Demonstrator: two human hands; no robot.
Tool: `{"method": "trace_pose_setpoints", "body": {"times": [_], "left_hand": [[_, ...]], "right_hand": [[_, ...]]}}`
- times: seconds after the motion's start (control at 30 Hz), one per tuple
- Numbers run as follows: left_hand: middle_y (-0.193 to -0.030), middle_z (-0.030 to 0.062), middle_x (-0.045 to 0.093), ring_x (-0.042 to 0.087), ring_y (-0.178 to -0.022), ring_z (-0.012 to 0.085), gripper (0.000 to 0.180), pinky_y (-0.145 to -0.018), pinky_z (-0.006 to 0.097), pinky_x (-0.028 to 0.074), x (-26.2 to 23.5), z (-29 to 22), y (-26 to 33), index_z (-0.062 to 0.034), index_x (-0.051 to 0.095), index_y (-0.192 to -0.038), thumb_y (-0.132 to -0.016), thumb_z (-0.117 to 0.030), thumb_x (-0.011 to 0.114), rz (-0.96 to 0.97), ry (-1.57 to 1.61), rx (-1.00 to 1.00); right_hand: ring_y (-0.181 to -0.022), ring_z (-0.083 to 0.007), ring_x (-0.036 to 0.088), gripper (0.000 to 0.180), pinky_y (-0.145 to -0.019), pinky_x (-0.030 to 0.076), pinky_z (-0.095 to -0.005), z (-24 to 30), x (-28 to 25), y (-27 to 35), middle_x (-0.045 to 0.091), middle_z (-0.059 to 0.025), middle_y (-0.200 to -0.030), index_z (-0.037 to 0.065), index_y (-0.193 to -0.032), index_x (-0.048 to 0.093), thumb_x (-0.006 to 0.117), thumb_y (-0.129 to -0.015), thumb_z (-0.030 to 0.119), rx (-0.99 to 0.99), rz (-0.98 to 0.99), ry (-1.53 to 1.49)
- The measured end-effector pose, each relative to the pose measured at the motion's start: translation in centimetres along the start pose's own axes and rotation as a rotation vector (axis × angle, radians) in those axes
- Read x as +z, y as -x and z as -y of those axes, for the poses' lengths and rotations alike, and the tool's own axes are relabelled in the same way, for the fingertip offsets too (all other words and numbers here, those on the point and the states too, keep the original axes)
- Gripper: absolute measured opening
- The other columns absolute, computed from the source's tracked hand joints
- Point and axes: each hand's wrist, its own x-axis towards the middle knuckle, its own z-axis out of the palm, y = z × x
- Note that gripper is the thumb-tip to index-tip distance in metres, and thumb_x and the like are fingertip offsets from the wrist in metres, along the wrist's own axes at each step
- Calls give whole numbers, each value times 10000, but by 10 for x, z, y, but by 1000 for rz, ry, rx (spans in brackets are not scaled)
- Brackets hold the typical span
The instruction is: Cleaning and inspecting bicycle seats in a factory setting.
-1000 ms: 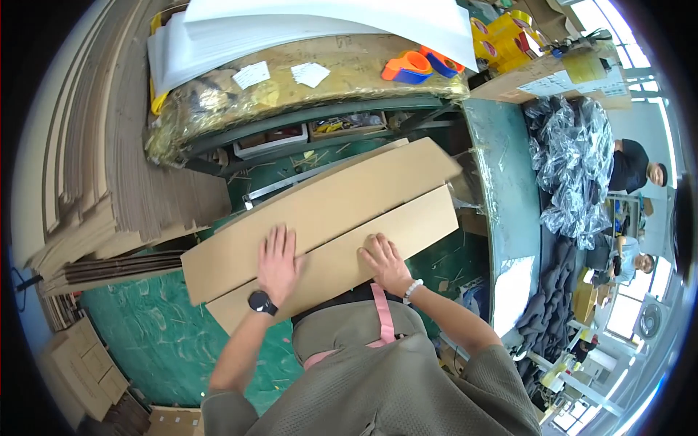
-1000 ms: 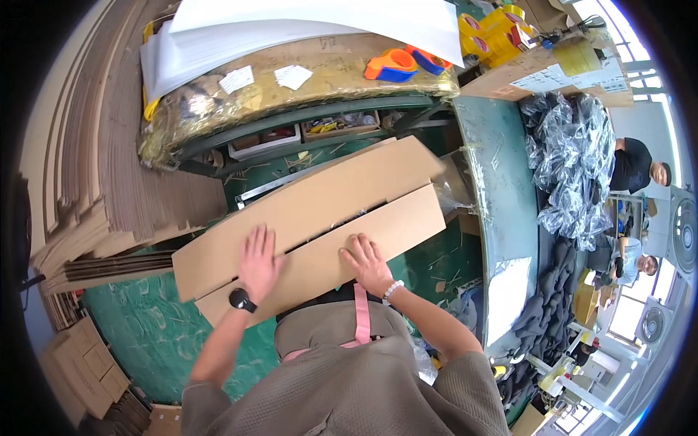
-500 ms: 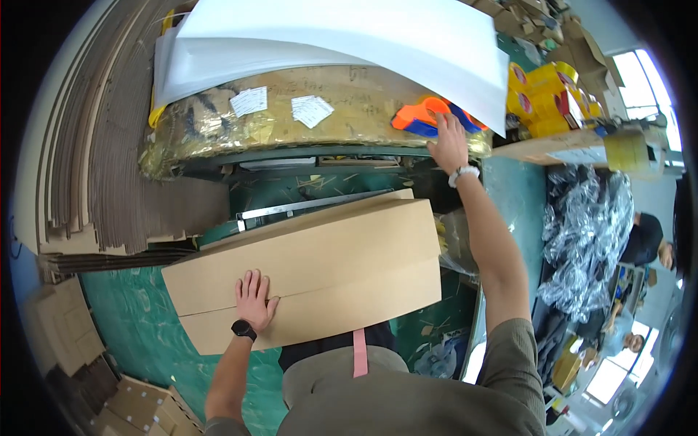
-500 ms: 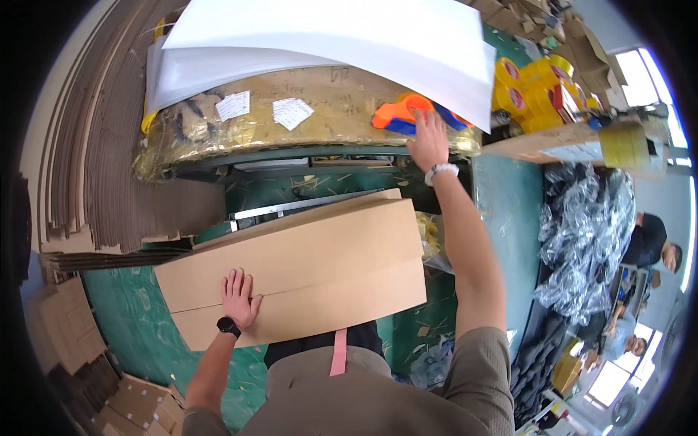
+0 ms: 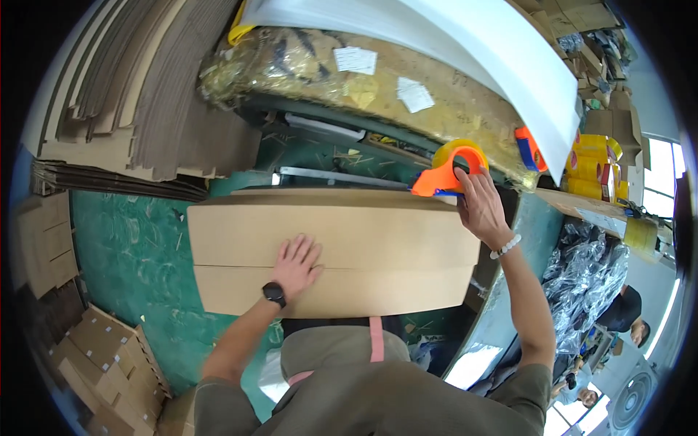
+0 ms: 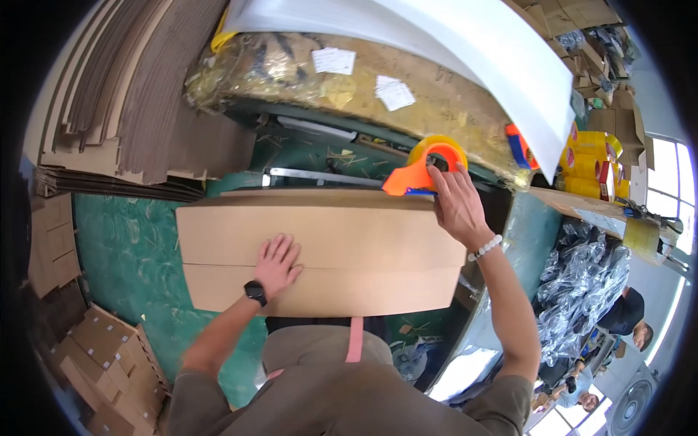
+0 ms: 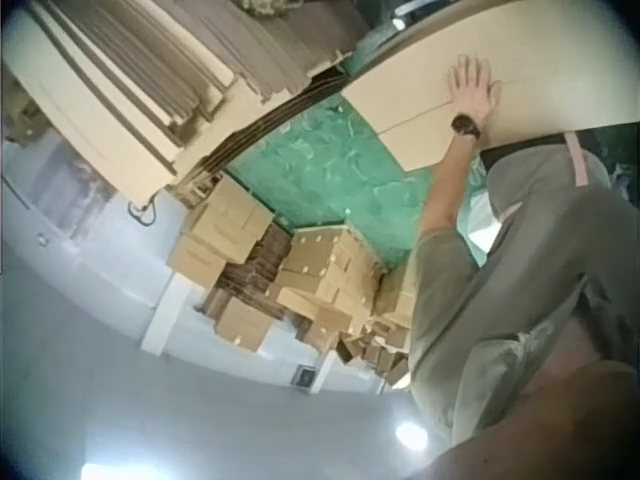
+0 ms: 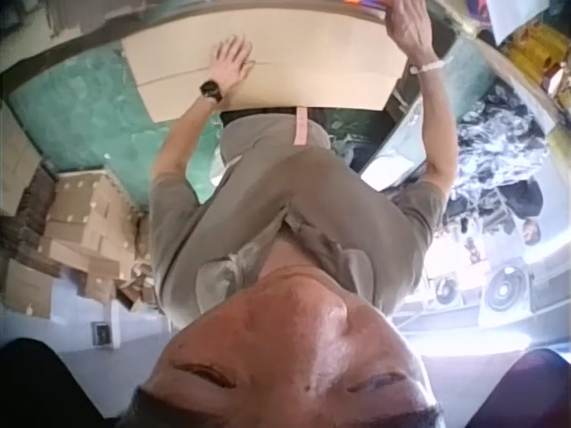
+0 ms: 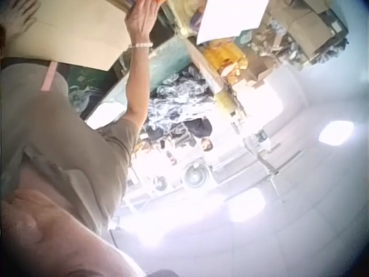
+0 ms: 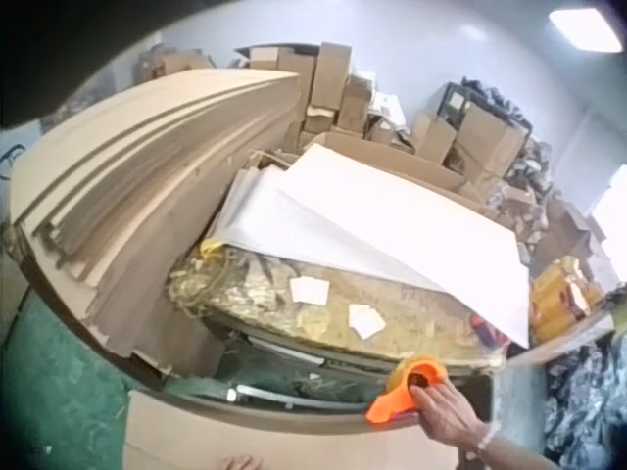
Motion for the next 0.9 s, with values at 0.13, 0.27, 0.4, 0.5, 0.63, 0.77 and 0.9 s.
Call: {"method": "trace_pose_setpoints", "body": {"times": [0.13,0.27,0.4,0.5,0.63,0.77,0.9], "left_hand": [[-1485,92,463,388,-1399,273,506,-1141,521,286,-6,-1,1,-128,551,-1359,-926,-390,583,-22,42,19],[-1476,68,472,389,-1397,241,469,-1137,498,301,-7,-3,-7,-151,558,-1343,-934,-381,573,-85,76,39],[-1479,44,472,381,-1402,224,457,-1143,483,296,-5,7,-1,-167,559,-1342,-937,-377,569,-107,65,24],[-1484,32,470,378,-1406,215,462,-1152,480,278,-7,4,-6,-171,554,-1350,-940,-383,564,-91,83,40],[-1503,27,450,358,-1421,214,458,-1163,482,258,0,9,0,-168,546,-1361,-954,-379,545,-72,102,37],[-1521,56,422,342,-1429,244,467,-1162,502,248,-6,2,-6,-147,534,-1372,-962,-371,533,-45,131,62],[-1516,98,418,350,-1421,283,484,-1147,524,262,-6,9,4,-117,525,-1375,-958,-363,538,-25,151,38]], "right_hand": [[-1007,-393,553,819,-973,462,-463,72,1,-79,583,-183,-1039,55,-1445,357,714,-719,177,270,431,-370],[-950,-297,673,612,-843,538,-404,49,101,-148,694,-186,-1033,76,-1251,617,764,-736,371,257,584,-632],[-857,-200,686,411,-730,548,-351,81,118,-232,718,-97,-959,100,-1123,709,688,-815,370,685,1032,-671],[-749,-186,688,299,-650,553,-340,71,148,-230,723,-57,-864,147,-985,727,674,-816,388,778,1168,-844],[-690,-174,690,264,-619,561,-336,83,129,-228,723,-21,-839,169,-946,713,685,-812,394,963,1324,-807],[-676,-252,698,384,-642,572,-361,71,92,-139,733,-98,-865,131,-1025,709,660,-831,459,571,1039,-811],[-684,-372,689,510,-634,554,-493,196,77,-52,693,-212,-772,141,-1249,629,673,-829,426,629,440,-392]]}}
